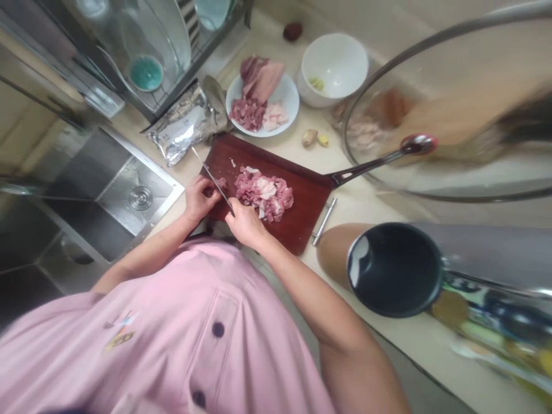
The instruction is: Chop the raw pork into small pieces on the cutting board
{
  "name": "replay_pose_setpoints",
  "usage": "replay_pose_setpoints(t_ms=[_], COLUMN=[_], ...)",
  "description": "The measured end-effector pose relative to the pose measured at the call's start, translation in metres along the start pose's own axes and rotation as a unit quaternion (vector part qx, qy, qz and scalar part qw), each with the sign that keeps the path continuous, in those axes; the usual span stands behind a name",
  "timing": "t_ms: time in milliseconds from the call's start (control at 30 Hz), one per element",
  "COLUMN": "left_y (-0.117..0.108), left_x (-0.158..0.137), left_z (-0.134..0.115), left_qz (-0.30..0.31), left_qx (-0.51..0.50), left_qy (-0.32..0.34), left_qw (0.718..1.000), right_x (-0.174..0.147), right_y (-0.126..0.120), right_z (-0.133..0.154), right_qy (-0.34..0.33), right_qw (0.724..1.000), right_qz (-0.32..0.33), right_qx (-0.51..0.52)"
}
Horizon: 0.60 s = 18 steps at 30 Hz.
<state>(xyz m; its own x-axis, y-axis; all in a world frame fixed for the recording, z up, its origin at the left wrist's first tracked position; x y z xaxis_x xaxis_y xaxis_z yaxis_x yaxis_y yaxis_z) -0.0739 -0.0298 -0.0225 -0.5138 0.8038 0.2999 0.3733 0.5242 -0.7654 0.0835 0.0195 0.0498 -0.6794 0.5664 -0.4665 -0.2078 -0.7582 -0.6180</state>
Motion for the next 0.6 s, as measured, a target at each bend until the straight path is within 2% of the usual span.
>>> replay_pose_setpoints(t_ms=[167, 333, 433, 600], left_y=[0.001, 0.0, -0.001, 0.001], left_x=[0.0, -0.001, -0.001, -0.002], left_z=[0.0, -0.001, -0.002, -0.001], left_qz=[-0.011, -0.015, -0.018, -0.017], left_qx=[-0.008, -0.015, -0.014, -0.013], left_qy=[-0.006, -0.014, -0.019, -0.028], left_qw=[1.0, 1.0, 1.0, 0.999], right_x=[-0.018, -0.008, -0.017, -0.047], right_y=[0.002, -0.008, -0.016, -0.022], right_z=[-0.017, -0.011, -0.008, -0.01], right_qy=[0.04, 0.009, 0.007, 0.016], right_qw=[0.999, 0.999, 0.999, 0.999], right_qz=[0.009, -0.028, -0.05, -0.002], right_qx=[-0.003, 0.025, 0.02, 0.031])
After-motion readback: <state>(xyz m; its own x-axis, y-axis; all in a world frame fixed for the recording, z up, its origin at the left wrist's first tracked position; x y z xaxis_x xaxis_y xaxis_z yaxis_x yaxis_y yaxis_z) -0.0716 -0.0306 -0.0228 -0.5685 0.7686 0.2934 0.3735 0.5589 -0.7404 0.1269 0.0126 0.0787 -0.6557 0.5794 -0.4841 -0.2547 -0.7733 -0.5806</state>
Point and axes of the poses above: each hand's wrist, its own x-axis towards the middle knuckle, its own y-axis out of the palm, z = x × y, the point moved 2 cm from there along x, towards the middle knuckle, and after that the axes turned 10 degrees about x, right-handed, at the moved point
